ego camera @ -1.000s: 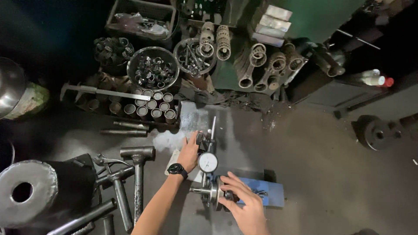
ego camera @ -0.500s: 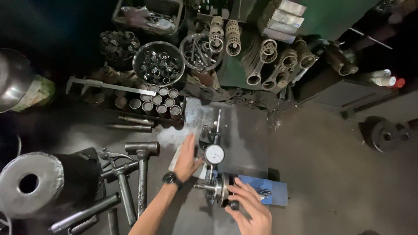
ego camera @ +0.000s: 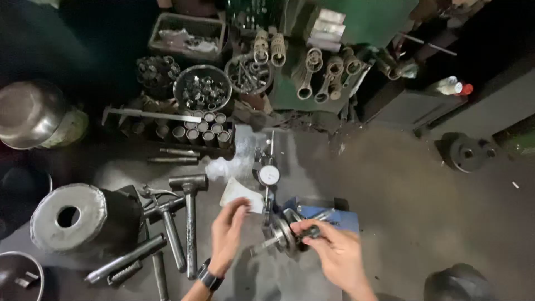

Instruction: The person assembles a mechanical component by placing cylindrical metal parts onto a shaft. They use a dial indicator to measure the assembly, adjusting the setup and rotating the shaft to check alignment. The person repeatedly adds and removes parts, using a hammer to tap components into place.

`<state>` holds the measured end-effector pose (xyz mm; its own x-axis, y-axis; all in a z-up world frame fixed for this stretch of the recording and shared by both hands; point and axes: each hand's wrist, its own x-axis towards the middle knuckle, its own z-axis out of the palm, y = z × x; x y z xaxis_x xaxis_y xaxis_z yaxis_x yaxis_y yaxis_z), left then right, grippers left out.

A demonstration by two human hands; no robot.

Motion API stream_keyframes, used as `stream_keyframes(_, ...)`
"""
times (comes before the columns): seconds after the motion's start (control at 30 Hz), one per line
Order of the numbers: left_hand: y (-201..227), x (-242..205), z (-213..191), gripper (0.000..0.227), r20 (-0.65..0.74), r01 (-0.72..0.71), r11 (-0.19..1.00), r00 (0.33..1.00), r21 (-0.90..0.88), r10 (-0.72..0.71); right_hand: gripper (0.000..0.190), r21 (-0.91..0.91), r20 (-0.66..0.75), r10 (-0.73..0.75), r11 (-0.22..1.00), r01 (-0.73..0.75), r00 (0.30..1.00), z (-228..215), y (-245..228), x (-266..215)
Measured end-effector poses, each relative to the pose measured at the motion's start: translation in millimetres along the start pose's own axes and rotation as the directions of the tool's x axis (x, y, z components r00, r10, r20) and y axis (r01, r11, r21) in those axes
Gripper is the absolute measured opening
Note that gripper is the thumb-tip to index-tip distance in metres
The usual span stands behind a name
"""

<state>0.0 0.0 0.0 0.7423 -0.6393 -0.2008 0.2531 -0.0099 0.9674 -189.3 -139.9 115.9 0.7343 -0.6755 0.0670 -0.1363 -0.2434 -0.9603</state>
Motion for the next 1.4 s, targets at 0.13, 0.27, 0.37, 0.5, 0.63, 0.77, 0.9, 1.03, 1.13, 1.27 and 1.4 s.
stream_keyframes(0.13,19.0,1.3,47.6,0.063,0.675,0.748,0.494,0.641,-0.443,-0.365,0.019,-0.026,0.185,-0.052,0.998,0.058,0.981,-21.6,-21.2,12.4)
stream_keyframes(0.27,26.7,-7.1,70.9,0.056,0.691,0.765,0.39,0.637,-0.512,-0.342,0.017,0.085,0.321,-0.111,0.992,0.088,0.941,-28.0,-33.7,25.1)
stream_keyframes(0.37,37.6,-7.1,71.9,0.038,0.478,0.686,0.408,0.719,-0.602,-0.504,0.021,0.214,0.191,-0.005,0.976,-0.037,0.982,-30.7,10.9,16.5)
stream_keyframes(0.5,30.1,1.4,67.8,0.032,0.303,0.457,0.409,0.87,-0.79,-0.388,0.032,-0.018,0.115,0.527,0.849,-0.529,0.842,-35.9,84.4,-19.8)
stream_keyframes(0.63,32.0,-0.1,59.0,0.031,0.104,0.178,0.641,0.983,-0.746,-0.152,0.053,-0.465,0.23,0.734,0.66,-0.59,0.639,-26.0,87.9,-20.6)
stream_keyframes(0.77,-16.5,-7.0,33.5,0.026,0.045,-0.01,0.865,0.998,-0.502,0.038,0.032,-0.487,0.158,0.345,0.842,-0.231,0.925,-32.5,58.0,15.1)
stream_keyframes(0.9,-54.8,-6.8,27.4,0.025,0.046,0.147,0.938,0.989,-0.314,-0.14,0.027,-0.559,0.193,0.289,0.817,-0.137,0.938,-34.0,50.0,42.4)
stream_keyframes(1.03,-71.3,1.7,28.0,0.027,0.086,0.268,0.891,0.963,-0.367,-0.254,0.032,-0.622,0.167,0.329,0.767,-0.159,0.93,-28.5,73.5,48.2)
stream_keyframes(1.13,-78.9,8.3,27.6,0.026,0.086,0.299,0.881,0.954,-0.366,-0.288,0.032,-0.603,0.142,0.358,0.771,-0.206,0.923,-23.6,79.8,51.3)
stream_keyframes(1.27,-83.9,13.0,27.4,0.025,0.078,0.325,0.866,0.944,-0.38,-0.32,0.027,-0.591,0.116,0.392,0.766,-0.253,0.913,-20.2,91.5,54.9)
stream_keyframes(1.4,-79.0,16.9,27.7,0.024,0.053,0.32,0.869,0.944,-0.377,-0.324,0.026,-0.543,0.163,0.294,0.824,-0.163,0.942,-20.5,106.5,55.6)
